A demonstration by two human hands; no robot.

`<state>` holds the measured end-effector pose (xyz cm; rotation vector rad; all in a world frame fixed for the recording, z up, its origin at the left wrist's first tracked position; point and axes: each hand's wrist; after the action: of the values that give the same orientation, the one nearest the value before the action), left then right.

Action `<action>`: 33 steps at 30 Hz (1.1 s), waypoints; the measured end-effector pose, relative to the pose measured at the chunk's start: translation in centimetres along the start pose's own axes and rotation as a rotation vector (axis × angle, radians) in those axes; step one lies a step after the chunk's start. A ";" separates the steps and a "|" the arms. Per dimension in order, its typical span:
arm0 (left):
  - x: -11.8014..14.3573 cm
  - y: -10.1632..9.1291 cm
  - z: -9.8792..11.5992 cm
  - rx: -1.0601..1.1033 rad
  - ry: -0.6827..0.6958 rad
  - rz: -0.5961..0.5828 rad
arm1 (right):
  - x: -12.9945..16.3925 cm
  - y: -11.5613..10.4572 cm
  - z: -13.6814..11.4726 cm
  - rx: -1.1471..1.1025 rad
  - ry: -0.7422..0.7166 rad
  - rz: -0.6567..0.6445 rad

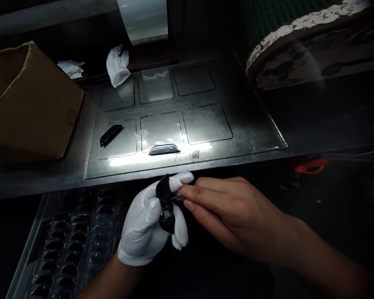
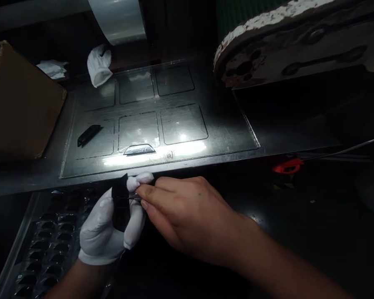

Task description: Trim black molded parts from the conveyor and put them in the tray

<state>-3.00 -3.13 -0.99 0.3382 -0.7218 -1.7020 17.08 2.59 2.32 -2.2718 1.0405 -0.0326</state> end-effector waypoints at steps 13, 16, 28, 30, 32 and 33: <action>0.1 0.3 -0.2 0.044 -0.041 0.031 | 0.4 0.1 -0.4 0.008 0.029 -0.057; -0.2 0.4 -0.1 0.096 -0.022 0.041 | 0.5 0.1 -0.7 0.003 0.043 -0.100; -0.7 0.8 0.4 0.133 0.028 -0.008 | 0.4 0.5 -1.1 -0.061 0.122 0.004; -0.6 0.7 0.4 0.113 0.032 -0.003 | 0.4 0.5 -1.3 -0.045 0.125 0.013; -0.5 0.8 0.3 0.082 0.009 0.000 | 0.4 0.4 -1.5 -0.031 0.133 0.003; -0.5 0.7 0.3 0.065 -0.010 0.003 | 0.4 0.2 -1.6 -0.033 0.135 -0.017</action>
<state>-2.49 -2.65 -0.35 0.3741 -0.7853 -1.6812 16.80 1.37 3.37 -2.3346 1.0985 -0.1790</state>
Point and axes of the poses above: each hand's wrist, its own x-axis away from the middle knuckle, its own y-axis out of the palm, z = x × y, and after that the axes turned 5 degrees about -x, right-handed
